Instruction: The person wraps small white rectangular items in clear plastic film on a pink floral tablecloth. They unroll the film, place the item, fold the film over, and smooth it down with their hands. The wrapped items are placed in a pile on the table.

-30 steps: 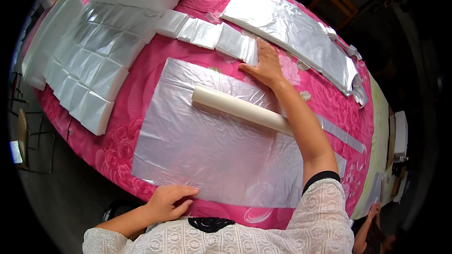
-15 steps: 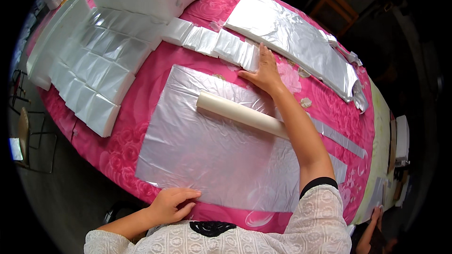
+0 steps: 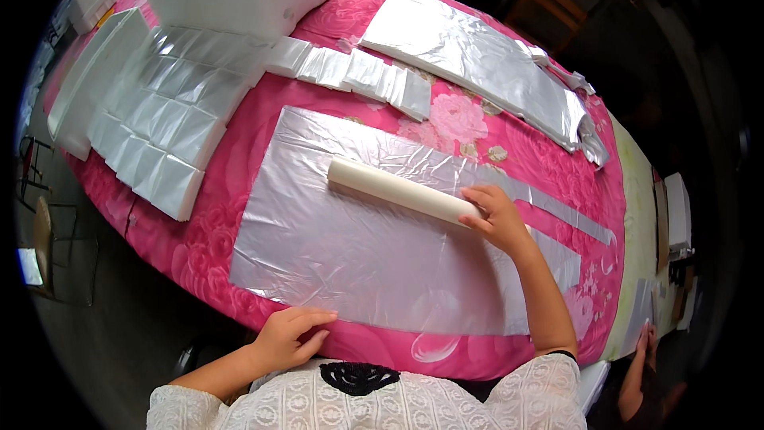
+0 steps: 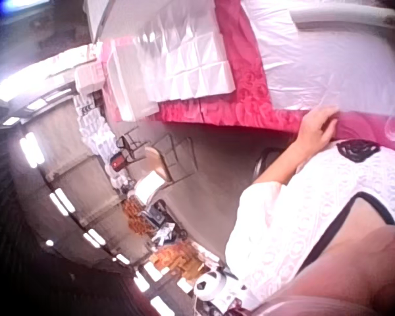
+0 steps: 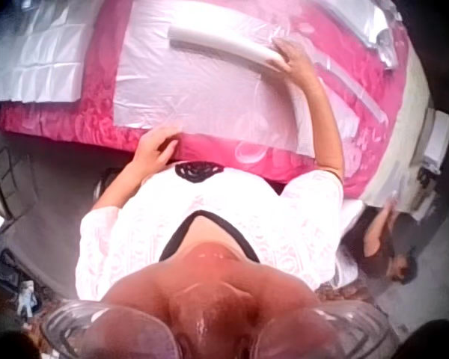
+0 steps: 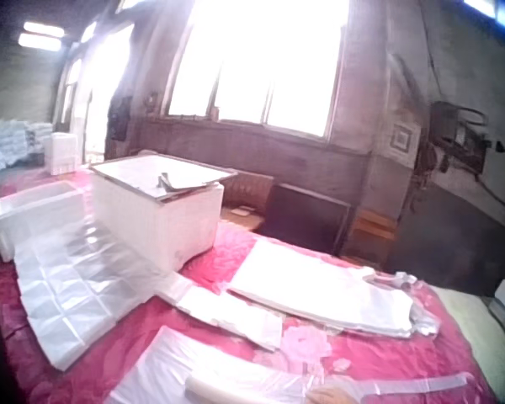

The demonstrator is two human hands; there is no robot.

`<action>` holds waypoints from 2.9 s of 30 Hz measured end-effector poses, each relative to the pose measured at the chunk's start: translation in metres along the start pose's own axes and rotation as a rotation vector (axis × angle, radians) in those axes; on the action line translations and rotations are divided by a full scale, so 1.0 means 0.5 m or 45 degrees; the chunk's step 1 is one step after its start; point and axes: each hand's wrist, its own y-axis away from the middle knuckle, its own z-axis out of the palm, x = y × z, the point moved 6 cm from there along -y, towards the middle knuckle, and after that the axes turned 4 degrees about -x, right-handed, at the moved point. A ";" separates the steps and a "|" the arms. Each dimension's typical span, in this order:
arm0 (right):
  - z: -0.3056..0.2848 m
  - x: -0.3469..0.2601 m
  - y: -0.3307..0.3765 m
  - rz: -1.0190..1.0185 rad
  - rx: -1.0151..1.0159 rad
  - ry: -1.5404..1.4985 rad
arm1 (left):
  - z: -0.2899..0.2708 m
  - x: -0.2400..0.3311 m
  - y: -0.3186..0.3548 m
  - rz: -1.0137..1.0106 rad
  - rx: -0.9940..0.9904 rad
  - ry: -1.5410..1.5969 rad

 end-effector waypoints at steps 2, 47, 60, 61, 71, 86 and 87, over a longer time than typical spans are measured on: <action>-0.005 0.007 0.062 0.060 0.069 0.048 | 0.012 0.016 -0.009 0.088 -0.048 -0.058; -0.099 0.410 0.561 0.735 0.704 0.491 | 0.370 0.147 -0.280 0.345 -0.369 -0.608; -0.175 0.342 0.636 0.820 1.139 0.799 | 0.377 0.160 -0.286 0.357 -0.373 -0.629; -0.173 0.329 0.621 0.842 1.137 0.713 | 0.378 0.161 -0.287 0.360 -0.367 -0.629; -0.154 0.471 0.651 0.811 1.107 0.727 | 0.388 0.155 -0.287 0.358 -0.358 -0.631; -0.146 0.185 0.499 0.609 0.945 -0.074 | 0.382 0.203 -0.279 0.628 -0.188 -0.469; -0.114 0.152 0.466 0.584 0.819 -0.417 | 0.383 0.199 -0.281 0.445 -0.270 -0.125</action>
